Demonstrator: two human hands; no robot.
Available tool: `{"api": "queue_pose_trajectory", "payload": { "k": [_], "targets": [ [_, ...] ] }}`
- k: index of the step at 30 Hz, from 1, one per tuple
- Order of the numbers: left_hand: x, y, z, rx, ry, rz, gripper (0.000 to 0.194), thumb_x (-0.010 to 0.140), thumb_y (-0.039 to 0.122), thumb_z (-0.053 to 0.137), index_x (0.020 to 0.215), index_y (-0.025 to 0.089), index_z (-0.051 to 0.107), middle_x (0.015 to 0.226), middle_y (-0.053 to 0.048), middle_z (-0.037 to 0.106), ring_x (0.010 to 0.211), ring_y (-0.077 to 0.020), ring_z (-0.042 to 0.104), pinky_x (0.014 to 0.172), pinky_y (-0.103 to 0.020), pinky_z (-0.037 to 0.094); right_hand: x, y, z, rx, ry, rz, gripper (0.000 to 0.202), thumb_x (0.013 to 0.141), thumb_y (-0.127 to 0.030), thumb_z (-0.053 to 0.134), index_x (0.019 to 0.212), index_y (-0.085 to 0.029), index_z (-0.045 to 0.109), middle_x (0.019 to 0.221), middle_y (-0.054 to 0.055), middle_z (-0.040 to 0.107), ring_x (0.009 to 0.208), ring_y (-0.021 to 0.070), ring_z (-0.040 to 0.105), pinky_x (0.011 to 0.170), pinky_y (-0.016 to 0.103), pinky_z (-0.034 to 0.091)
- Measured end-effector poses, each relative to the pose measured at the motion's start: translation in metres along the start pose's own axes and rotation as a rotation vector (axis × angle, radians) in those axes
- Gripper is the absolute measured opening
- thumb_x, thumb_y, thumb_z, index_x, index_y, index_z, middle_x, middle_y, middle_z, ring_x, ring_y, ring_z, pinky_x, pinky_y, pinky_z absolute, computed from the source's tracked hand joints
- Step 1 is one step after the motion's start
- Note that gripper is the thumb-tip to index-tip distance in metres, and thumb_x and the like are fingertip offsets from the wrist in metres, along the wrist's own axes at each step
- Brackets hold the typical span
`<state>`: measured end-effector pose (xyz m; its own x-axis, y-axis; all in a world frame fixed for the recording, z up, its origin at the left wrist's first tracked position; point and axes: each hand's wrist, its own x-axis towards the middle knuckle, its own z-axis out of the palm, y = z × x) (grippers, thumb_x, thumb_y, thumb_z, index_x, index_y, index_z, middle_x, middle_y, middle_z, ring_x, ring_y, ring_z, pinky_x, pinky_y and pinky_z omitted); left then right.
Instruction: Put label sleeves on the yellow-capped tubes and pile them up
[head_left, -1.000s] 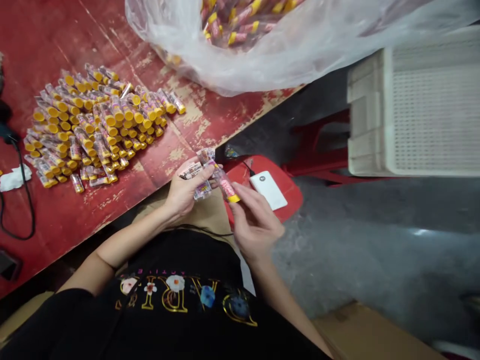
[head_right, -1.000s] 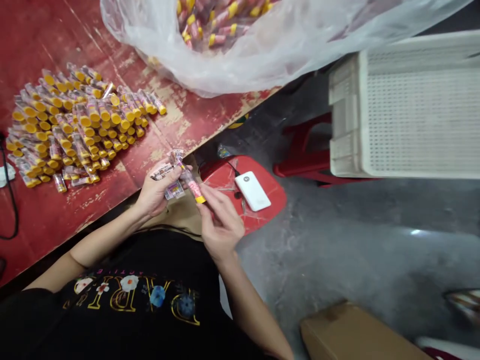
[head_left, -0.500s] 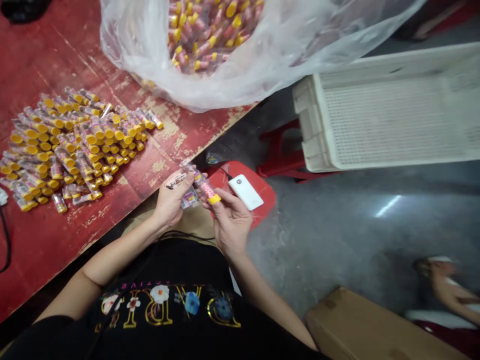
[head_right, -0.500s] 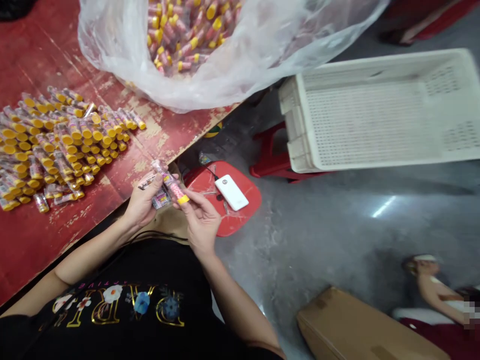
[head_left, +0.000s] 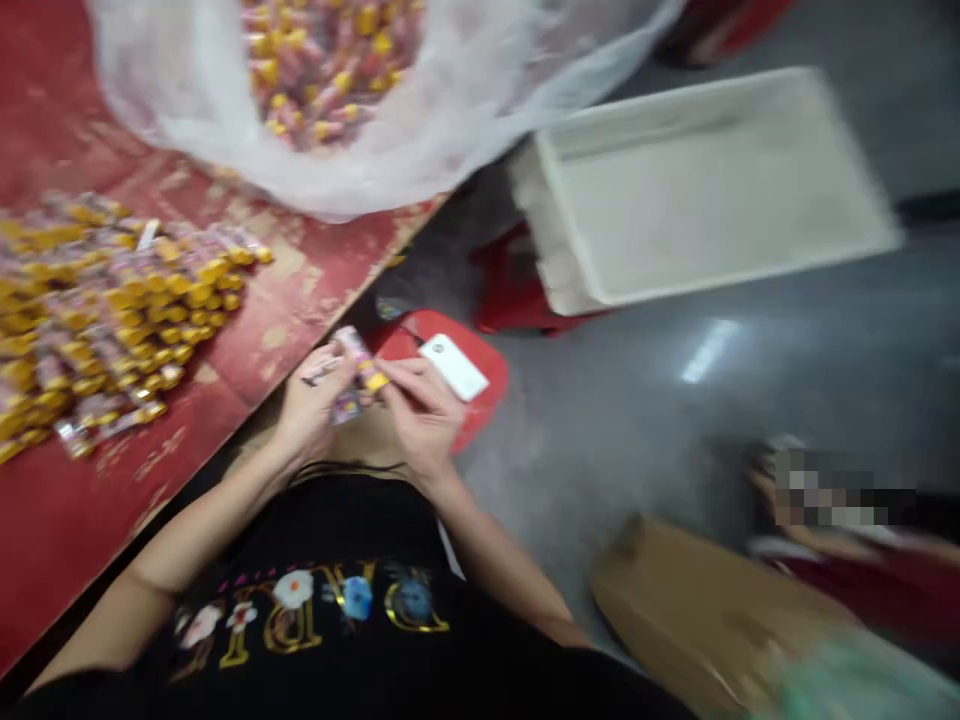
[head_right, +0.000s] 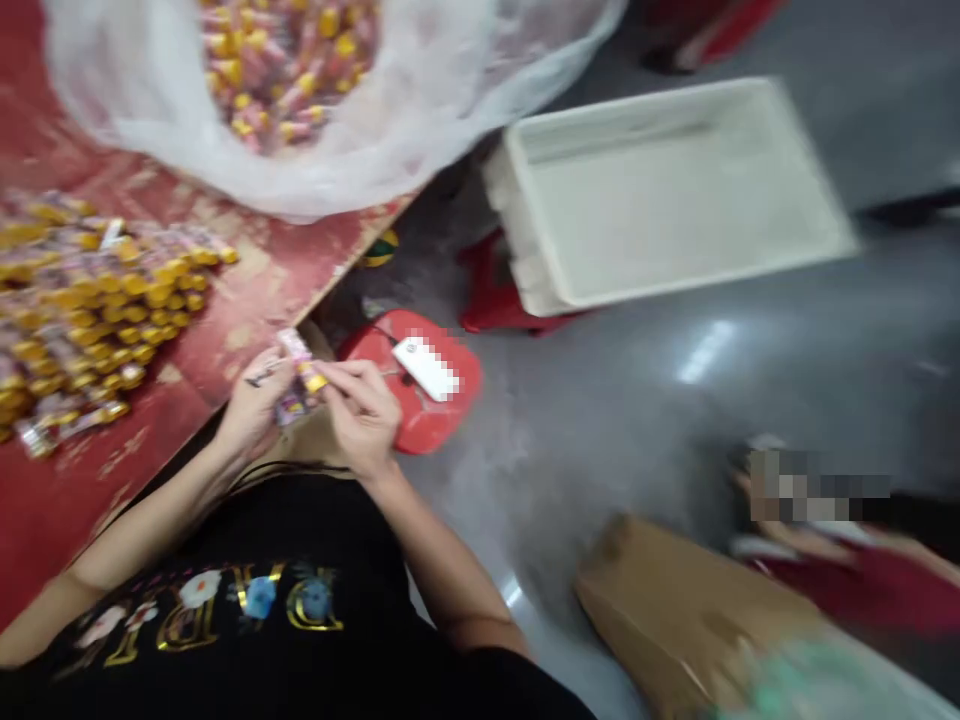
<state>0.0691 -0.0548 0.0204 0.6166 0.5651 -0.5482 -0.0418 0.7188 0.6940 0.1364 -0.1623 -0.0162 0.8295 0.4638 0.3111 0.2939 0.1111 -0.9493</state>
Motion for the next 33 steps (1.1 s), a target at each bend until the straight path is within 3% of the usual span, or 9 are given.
{"api": "queue_pose_trajectory", "payload": {
  "k": [3,8,16,20,22,25,29,31,33],
  "targets": [
    [0.001,-0.001,-0.004,-0.028,-0.018,-0.055,0.063,0.053,0.043,0.099,0.099,0.016,0.066,0.083,0.001,0.071,0.066,-0.0125,0.068,0.061,-0.025,0.057,-0.002,0.006,0.004,0.002,0.060,0.023,0.024,0.087,-0.017,0.075,0.108,-0.028,0.082,0.090,0.002,0.072,0.078,0.0119,0.069,0.066,0.026,0.060],
    [-0.010,0.009,-0.028,-0.076,0.051,-0.010,0.065,0.054,0.045,0.099,0.103,0.017,0.066,0.081,0.002,0.070,0.068,-0.0125,0.068,0.069,-0.028,0.058,-0.003,0.003,0.028,0.043,0.019,0.042,0.019,0.083,-0.019,0.081,0.100,-0.026,0.083,0.086,0.002,0.072,0.072,0.0123,0.070,0.061,0.028,0.059],
    [-0.017,0.014,-0.060,-0.205,0.169,0.089,0.064,0.051,0.045,0.099,0.099,0.017,0.067,0.084,0.001,0.072,0.069,-0.0126,0.069,0.067,-0.027,0.059,-0.007,0.003,0.066,0.059,-0.078,-0.040,0.023,0.079,-0.013,0.083,0.098,-0.026,0.083,0.082,0.001,0.073,0.072,0.0125,0.068,0.064,0.027,0.056],
    [-0.024,0.010,-0.084,-0.285,0.257,0.137,0.064,0.049,0.045,0.100,0.097,0.017,0.068,0.079,0.002,0.070,0.066,-0.0121,0.068,0.063,-0.026,0.059,-0.018,0.007,0.087,0.067,-0.206,0.016,0.021,0.082,-0.017,0.081,0.102,-0.024,0.083,0.086,0.002,0.073,0.077,0.0138,0.068,0.068,0.028,0.056],
    [-0.032,0.014,-0.105,-0.303,0.323,0.163,0.063,0.050,0.047,0.099,0.096,0.016,0.068,0.080,0.001,0.071,0.065,-0.0127,0.067,0.061,-0.028,0.059,-0.023,0.007,0.097,0.064,-0.370,0.029,0.028,0.083,-0.018,0.081,0.110,-0.025,0.081,0.095,0.004,0.073,0.081,0.0140,0.069,0.071,0.029,0.058],
    [-0.052,0.033,-0.154,-0.209,0.514,0.255,0.059,0.053,0.050,0.097,0.093,0.016,0.070,0.079,0.000,0.071,0.062,-0.0120,0.065,0.058,-0.027,0.057,-0.029,0.008,0.104,0.060,-0.593,-0.055,0.035,0.084,-0.017,0.079,0.118,-0.026,0.079,0.103,0.005,0.072,0.087,0.0142,0.070,0.075,0.028,0.059],
    [-0.078,0.071,-0.232,0.187,0.777,0.428,0.047,0.059,0.048,0.095,0.087,0.016,0.074,0.070,0.001,0.070,0.055,-0.0090,0.058,0.053,-0.022,0.047,-0.031,0.017,0.099,-0.023,-0.625,-0.137,0.029,0.086,-0.019,0.076,0.114,-0.024,0.079,0.098,0.006,0.073,0.088,0.0148,0.070,0.076,0.028,0.060],
    [-0.082,0.086,-0.263,0.390,0.808,0.461,0.038,0.065,0.046,0.092,0.079,0.016,0.073,0.063,0.001,0.067,0.052,-0.0092,0.055,0.052,-0.023,0.043,-0.028,0.024,0.091,-0.076,-0.602,-0.109,0.024,0.088,-0.024,0.075,0.112,-0.022,0.080,0.099,0.007,0.073,0.087,0.0156,0.070,0.072,0.029,0.060],
    [-0.080,0.094,-0.285,0.538,0.777,0.383,0.035,0.071,0.047,0.089,0.075,0.016,0.072,0.057,0.000,0.064,0.048,-0.0101,0.052,0.050,-0.024,0.039,-0.019,0.029,0.083,-0.114,-0.569,-0.076,0.023,0.089,-0.027,0.074,0.111,-0.020,0.080,0.099,0.008,0.072,0.085,0.0163,0.070,0.070,0.030,0.060]
  ]
}}
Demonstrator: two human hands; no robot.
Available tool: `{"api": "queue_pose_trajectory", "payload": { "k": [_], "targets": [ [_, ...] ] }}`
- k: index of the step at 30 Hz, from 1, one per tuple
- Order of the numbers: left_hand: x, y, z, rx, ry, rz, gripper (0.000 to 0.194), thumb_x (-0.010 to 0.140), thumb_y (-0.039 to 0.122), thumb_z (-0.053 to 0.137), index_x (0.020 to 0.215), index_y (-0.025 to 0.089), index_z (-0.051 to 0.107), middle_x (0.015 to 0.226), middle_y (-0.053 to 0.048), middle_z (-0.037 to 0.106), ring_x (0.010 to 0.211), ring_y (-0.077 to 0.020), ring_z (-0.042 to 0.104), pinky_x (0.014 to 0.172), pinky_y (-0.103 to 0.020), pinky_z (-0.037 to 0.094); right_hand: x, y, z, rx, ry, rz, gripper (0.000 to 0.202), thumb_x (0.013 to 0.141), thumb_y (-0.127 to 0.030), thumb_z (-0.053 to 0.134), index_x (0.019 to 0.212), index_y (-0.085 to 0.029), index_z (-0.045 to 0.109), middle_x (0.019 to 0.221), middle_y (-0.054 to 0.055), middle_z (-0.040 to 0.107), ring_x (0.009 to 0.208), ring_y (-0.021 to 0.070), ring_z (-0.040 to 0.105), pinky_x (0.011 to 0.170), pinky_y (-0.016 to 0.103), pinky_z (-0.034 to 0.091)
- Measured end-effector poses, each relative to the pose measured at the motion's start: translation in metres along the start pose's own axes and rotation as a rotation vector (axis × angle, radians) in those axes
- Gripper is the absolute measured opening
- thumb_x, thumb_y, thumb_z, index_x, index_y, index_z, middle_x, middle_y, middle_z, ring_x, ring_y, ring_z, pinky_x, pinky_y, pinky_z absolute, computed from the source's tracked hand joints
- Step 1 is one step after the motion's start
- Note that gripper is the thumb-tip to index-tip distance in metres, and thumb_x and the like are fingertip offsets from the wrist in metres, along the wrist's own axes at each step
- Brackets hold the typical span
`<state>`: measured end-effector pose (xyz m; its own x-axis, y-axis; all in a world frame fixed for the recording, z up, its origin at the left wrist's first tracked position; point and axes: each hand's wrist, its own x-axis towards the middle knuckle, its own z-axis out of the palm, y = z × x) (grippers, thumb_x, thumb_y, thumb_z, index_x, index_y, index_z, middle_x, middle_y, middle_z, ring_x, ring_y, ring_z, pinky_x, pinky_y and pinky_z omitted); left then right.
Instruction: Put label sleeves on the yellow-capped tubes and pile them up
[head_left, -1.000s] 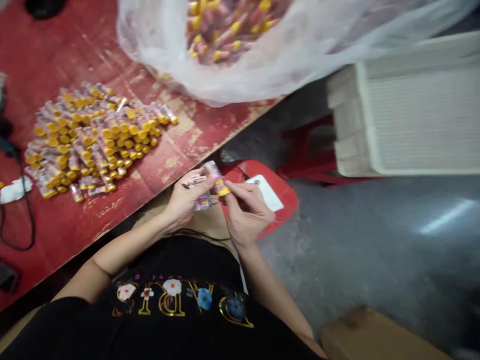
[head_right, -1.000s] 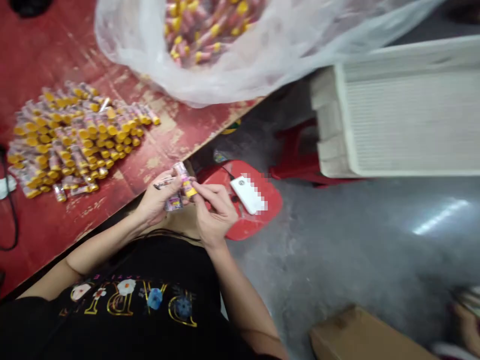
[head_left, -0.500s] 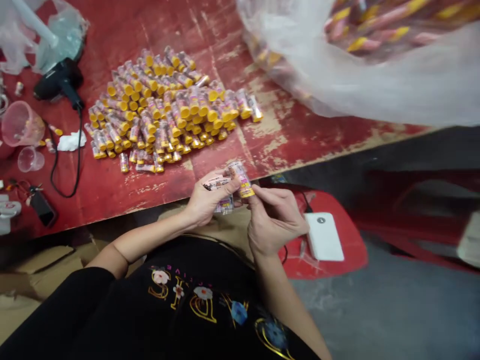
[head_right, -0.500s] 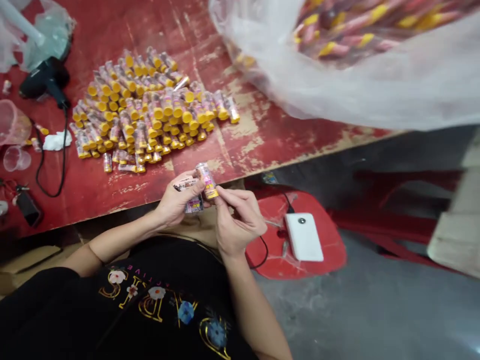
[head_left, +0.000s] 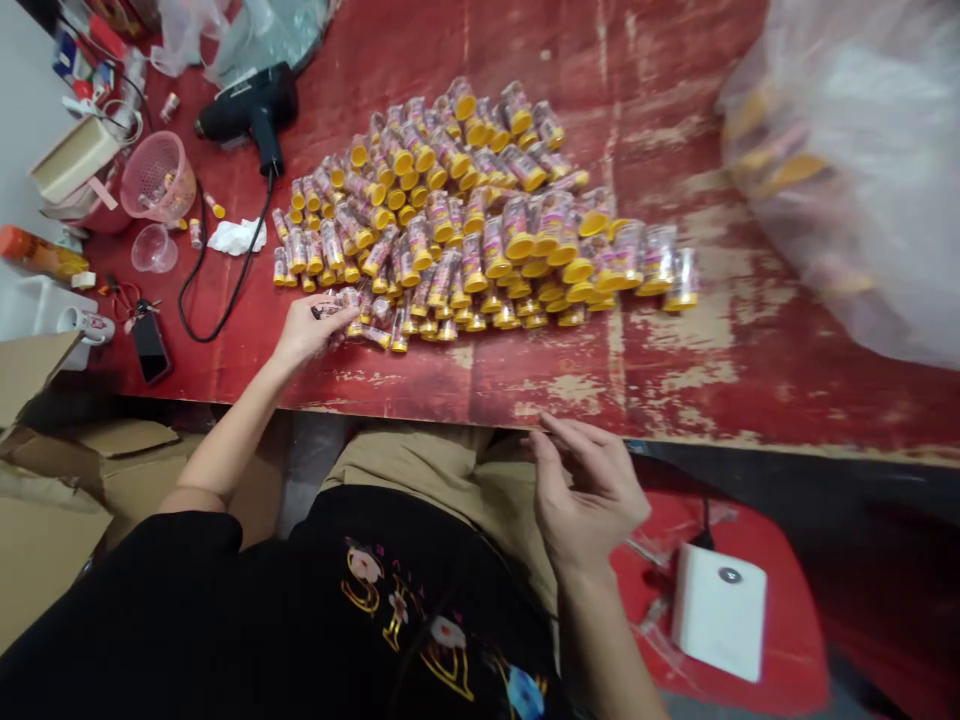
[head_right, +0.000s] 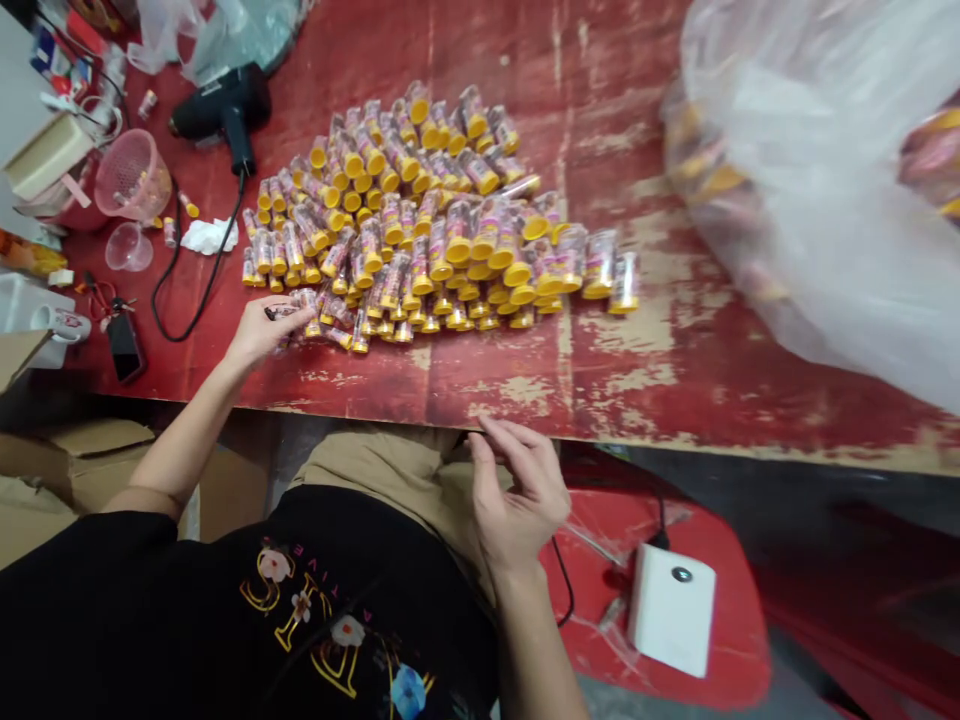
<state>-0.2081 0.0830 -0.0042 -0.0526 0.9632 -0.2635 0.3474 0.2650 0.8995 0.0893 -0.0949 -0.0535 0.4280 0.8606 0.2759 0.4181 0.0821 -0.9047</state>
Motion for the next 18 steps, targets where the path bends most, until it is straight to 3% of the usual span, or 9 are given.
{"api": "queue_pose_trajectory", "payload": {
  "k": [3,6,11,15,18],
  "targets": [
    [0.011,-0.008,-0.003,0.113,-0.008,0.004,0.034,0.074,0.045,0.086,0.085,0.015,0.075,0.065,-0.003,0.070,0.052,-0.0130,0.057,0.055,-0.027,0.045,0.012,0.008,-0.020,-0.059,0.062,0.008,0.025,0.090,-0.030,0.073,0.112,-0.019,0.080,0.099,0.009,0.072,0.085,0.0174,0.068,0.073,0.033,0.059],
    [0.011,-0.012,0.006,0.165,0.081,0.171,0.038,0.073,0.038,0.087,0.102,0.015,0.077,0.088,-0.008,0.079,0.075,-0.0181,0.070,0.076,-0.032,0.054,0.029,0.015,-0.036,-0.115,0.145,0.019,0.027,0.090,-0.034,0.073,0.113,-0.021,0.080,0.099,0.010,0.071,0.081,0.0189,0.067,0.076,0.038,0.059],
    [0.014,-0.010,0.032,0.338,0.024,0.356,0.041,0.067,0.026,0.090,0.106,0.017,0.078,0.109,-0.011,0.079,0.104,-0.0251,0.072,0.098,-0.040,0.051,0.041,0.020,-0.035,-0.084,0.175,0.050,0.028,0.088,-0.038,0.074,0.111,-0.023,0.081,0.101,0.011,0.072,0.081,0.0219,0.068,0.075,0.043,0.059],
    [0.024,0.004,0.030,0.351,0.030,0.355,0.019,0.075,0.026,0.084,0.090,0.017,0.078,0.095,-0.008,0.079,0.091,-0.0214,0.072,0.088,-0.035,0.052,0.033,0.024,-0.030,-0.083,0.145,0.060,0.031,0.088,-0.040,0.073,0.110,-0.021,0.081,0.097,0.010,0.072,0.079,0.0189,0.067,0.072,0.038,0.059],
    [0.035,0.022,0.016,0.287,-0.061,0.271,0.024,0.075,0.037,0.085,0.081,0.016,0.077,0.080,-0.006,0.076,0.075,-0.0181,0.068,0.076,-0.031,0.051,0.025,0.030,-0.033,-0.081,0.158,0.087,0.032,0.088,-0.041,0.072,0.112,-0.022,0.079,0.099,0.009,0.072,0.080,0.0179,0.068,0.076,0.039,0.061]
  ]
}}
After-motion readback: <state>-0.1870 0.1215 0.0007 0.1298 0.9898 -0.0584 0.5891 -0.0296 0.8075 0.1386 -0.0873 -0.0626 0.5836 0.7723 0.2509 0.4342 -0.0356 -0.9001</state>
